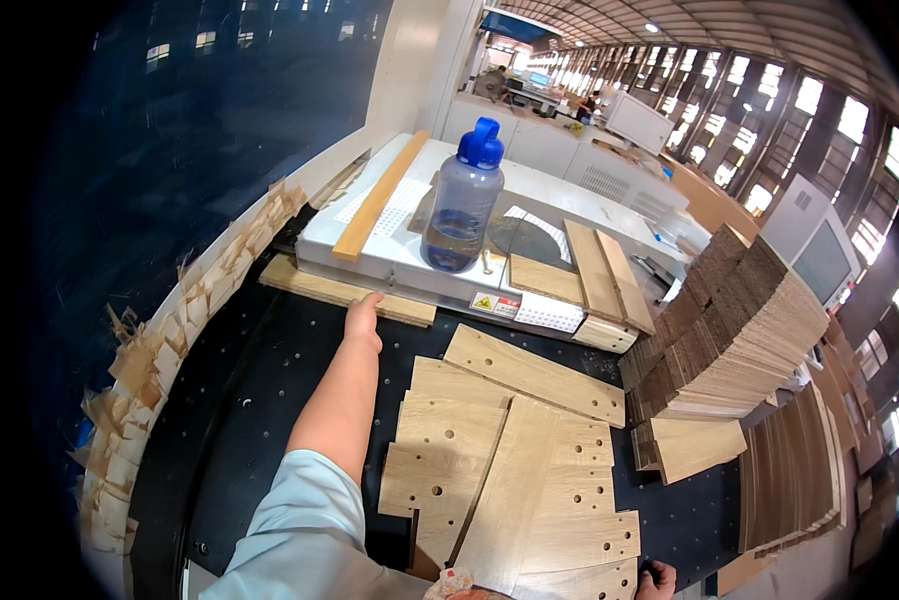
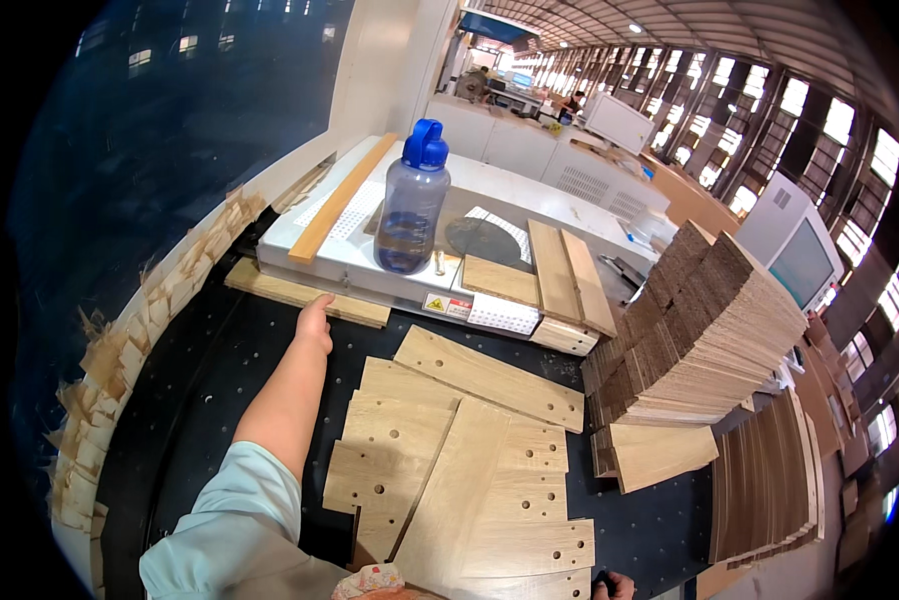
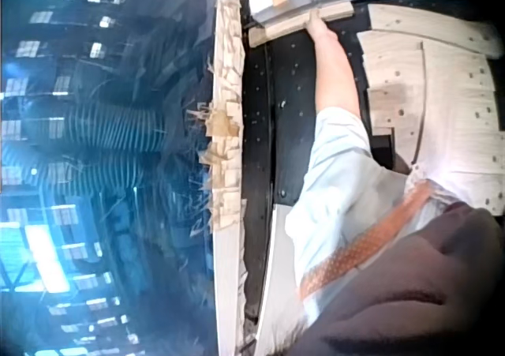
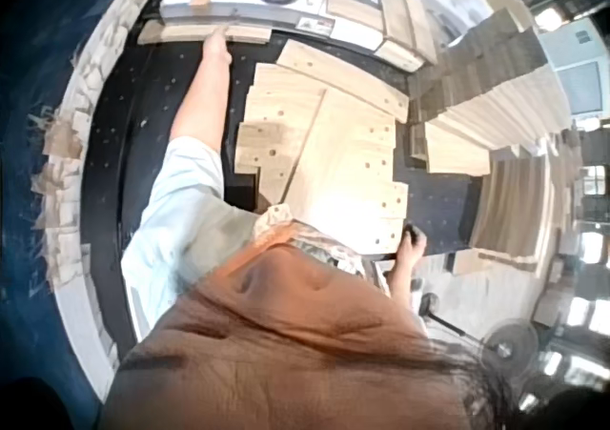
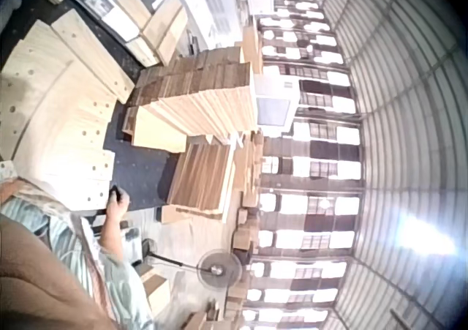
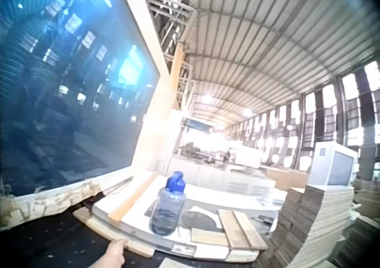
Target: The person labels wooden panels by hand using adhesive stickers and stacks them on a table and in a crate.
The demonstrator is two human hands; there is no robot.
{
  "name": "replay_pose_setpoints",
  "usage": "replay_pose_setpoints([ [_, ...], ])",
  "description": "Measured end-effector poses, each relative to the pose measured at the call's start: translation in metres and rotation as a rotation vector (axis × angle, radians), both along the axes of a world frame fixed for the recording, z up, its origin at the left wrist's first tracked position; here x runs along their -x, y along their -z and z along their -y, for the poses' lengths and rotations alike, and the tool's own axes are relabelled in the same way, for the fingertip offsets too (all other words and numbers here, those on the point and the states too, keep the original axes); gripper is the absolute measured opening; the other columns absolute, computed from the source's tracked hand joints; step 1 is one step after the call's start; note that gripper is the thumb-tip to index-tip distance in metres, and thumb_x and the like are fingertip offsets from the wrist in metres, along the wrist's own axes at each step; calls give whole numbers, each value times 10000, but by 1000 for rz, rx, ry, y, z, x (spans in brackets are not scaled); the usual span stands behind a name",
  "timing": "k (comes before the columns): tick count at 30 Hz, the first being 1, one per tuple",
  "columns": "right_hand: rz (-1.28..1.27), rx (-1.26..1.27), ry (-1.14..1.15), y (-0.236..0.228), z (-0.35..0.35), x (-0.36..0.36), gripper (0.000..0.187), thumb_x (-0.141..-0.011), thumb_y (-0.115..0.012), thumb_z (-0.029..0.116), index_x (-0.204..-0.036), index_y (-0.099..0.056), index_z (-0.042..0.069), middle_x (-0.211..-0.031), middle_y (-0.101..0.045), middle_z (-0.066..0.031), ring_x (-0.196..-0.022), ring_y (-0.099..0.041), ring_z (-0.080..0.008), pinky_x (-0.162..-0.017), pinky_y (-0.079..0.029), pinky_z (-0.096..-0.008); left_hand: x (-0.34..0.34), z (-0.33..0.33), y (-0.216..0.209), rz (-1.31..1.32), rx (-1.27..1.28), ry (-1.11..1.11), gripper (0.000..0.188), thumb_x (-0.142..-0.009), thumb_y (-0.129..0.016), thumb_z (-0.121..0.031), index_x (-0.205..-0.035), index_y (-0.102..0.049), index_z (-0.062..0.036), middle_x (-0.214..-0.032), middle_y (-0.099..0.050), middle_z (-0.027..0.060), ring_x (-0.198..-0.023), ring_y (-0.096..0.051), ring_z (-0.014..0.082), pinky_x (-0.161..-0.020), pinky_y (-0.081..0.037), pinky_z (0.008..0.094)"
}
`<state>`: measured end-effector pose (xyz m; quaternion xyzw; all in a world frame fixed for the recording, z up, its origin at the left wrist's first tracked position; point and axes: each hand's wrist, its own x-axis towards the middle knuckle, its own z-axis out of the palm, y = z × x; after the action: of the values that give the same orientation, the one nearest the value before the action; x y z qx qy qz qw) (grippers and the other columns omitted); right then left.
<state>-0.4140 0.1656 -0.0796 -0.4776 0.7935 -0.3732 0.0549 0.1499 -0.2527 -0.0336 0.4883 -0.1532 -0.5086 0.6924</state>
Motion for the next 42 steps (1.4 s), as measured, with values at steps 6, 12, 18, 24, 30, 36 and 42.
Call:
replay_pose_setpoints([
  [6,-20,9,-14,-7,4,-9,209,-802,-612,13,-1009,-614,-11,-991,-623,-114,-904,-587,-206,-829,-478,-319,-5,19,18,-190,72,-167,810,-752,-668,-248,-1394,-248,11,-1433,-291,165,-1327,-264,284,-1069,-177,496],
  [12,-3,63,-11,9,1,4,178,-797,-610,18,-972,-626,-12,-980,-622,-121,-895,-585,-210,-823,-478,-323,-17,25,28,137,-95,-73,796,-770,-651,-277,-1399,-259,16,-1450,-249,169,-1324,-286,310,-1032,-292,508],
  [18,-47,9,-10,-6,8,-12,184,-805,-607,36,-982,-627,-11,-971,-637,-123,-894,-592,-215,-823,-478,-326,-23,29,33,335,-233,-87,765,-753,-686,-250,-1358,-301,19,-1373,-334,183,-1236,-382,293,-994,-354,413],
  [24,-7,9,30,-6,4,-12,193,-810,-596,27,-997,-621,-13,-970,-648,-130,-893,-598,-219,-827,-478,-330,-4,17,16,356,-275,-96,785,-773,-675,-243,-1381,-252,17,-1457,-237,175,-1264,-382,316,-1028,-323,422],
  [30,18,38,-9,-4,4,-13,187,-801,-602,20,-983,-622,-19,-967,-647,-136,-888,-596,-222,-824,-478,-333,-17,15,24,420,-263,-67,768,-742,-694,-242,-1348,-315,40,-1369,-378,193,-1224,-422,303,-1005,-343,407],
  [36,28,69,8,-4,4,-13,187,-795,-616,39,-975,-635,-11,-957,-648,-129,-880,-600,-223,-818,-476,-328,-16,24,33,426,-237,-46,863,-716,-713,-246,-1385,-244,32,-1399,-301,195,-1264,-357,308,-1018,-334,408],
  [42,-5,72,1,-9,9,-19,173,-791,-623,42,-954,-639,-12,-919,-650,-123,-858,-603,-212,-805,-478,-315,-25,28,34,421,-275,13,931,-716,-705,-250,-1428,-162,6,-1451,-203,187,-1318,-295,319,-1036,-329,460],
])
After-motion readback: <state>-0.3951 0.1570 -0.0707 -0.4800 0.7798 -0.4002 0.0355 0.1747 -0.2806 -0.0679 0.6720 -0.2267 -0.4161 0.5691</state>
